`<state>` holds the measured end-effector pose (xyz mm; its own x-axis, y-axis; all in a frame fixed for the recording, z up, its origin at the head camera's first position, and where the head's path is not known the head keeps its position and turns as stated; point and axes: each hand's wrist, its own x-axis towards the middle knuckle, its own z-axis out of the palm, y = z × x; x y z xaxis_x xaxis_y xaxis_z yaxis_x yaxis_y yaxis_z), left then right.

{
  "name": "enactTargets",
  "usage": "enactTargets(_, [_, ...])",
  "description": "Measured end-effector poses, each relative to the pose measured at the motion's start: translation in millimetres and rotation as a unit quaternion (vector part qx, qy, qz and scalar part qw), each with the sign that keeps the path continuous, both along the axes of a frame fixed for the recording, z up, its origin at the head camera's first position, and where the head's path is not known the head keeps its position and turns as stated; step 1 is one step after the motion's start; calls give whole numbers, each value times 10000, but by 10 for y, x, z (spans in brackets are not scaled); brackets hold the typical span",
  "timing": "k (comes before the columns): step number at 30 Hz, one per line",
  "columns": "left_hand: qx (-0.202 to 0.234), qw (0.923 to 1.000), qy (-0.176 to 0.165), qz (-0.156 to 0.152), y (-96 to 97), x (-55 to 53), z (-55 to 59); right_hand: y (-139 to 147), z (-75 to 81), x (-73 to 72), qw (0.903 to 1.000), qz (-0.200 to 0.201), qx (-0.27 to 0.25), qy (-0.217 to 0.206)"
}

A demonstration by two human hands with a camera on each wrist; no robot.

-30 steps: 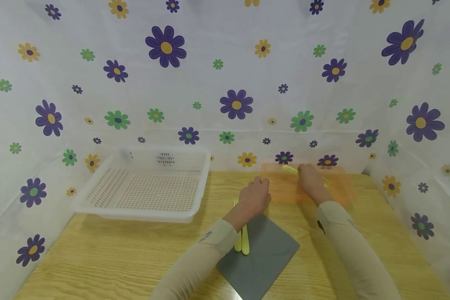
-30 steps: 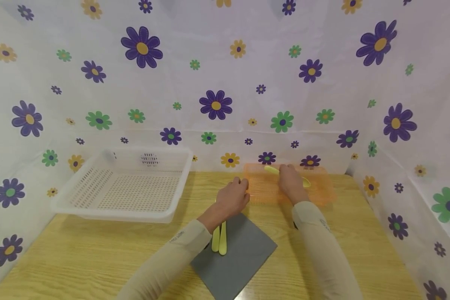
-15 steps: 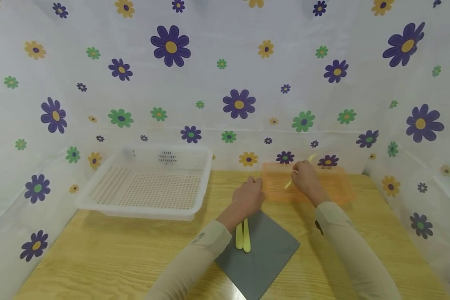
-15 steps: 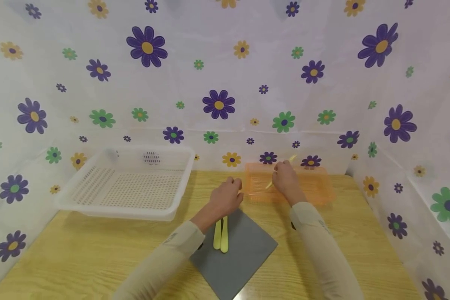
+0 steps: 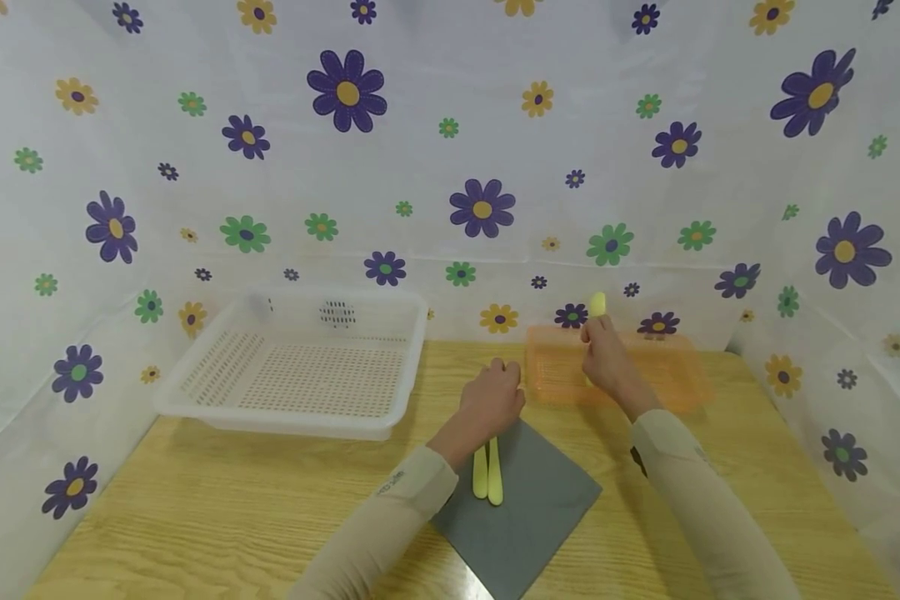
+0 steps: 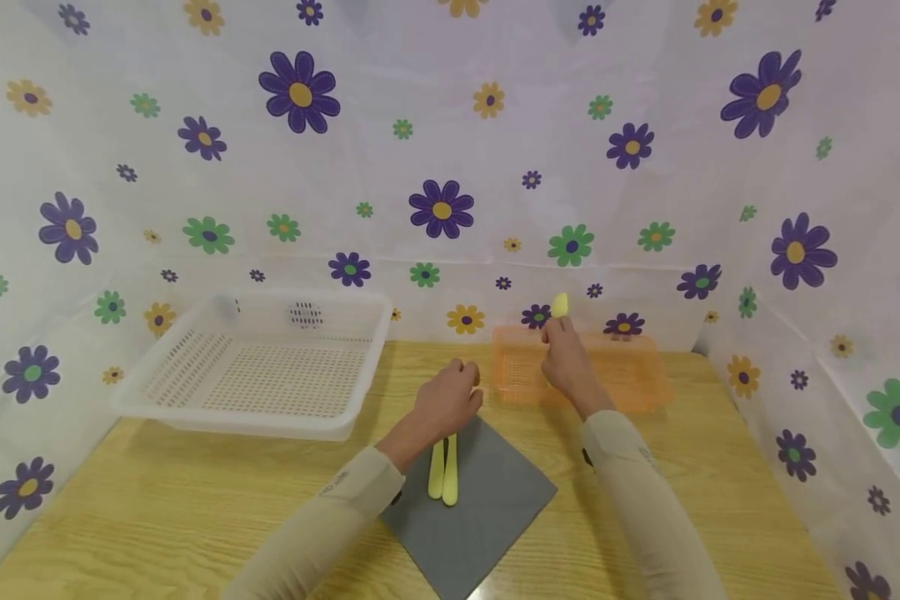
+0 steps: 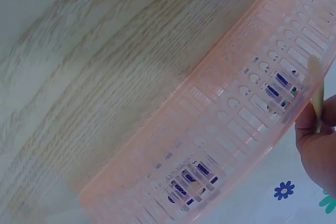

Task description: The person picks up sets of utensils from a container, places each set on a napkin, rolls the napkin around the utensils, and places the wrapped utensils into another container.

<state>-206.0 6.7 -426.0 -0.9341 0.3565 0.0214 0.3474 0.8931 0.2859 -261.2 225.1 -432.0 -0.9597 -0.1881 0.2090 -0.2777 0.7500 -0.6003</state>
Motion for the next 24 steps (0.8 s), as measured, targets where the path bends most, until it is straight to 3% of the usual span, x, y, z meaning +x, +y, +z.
enactTargets(5, [-43,10000,32,17,-23,18,6,-50,8,7,9981,306,228,477])
enactTargets(11, [-45,9999,92,-29,-48,27,3,-116,46,25,9993,217,161,242])
enactTargets(19, [37,10000,26,-31,-87,33,6,-151,37,46,9976,-24,-448,529])
enactTargets(24, [113,9999,-61,28,-120,28,-12,-196,72,60,9900,-616,-1239,284])
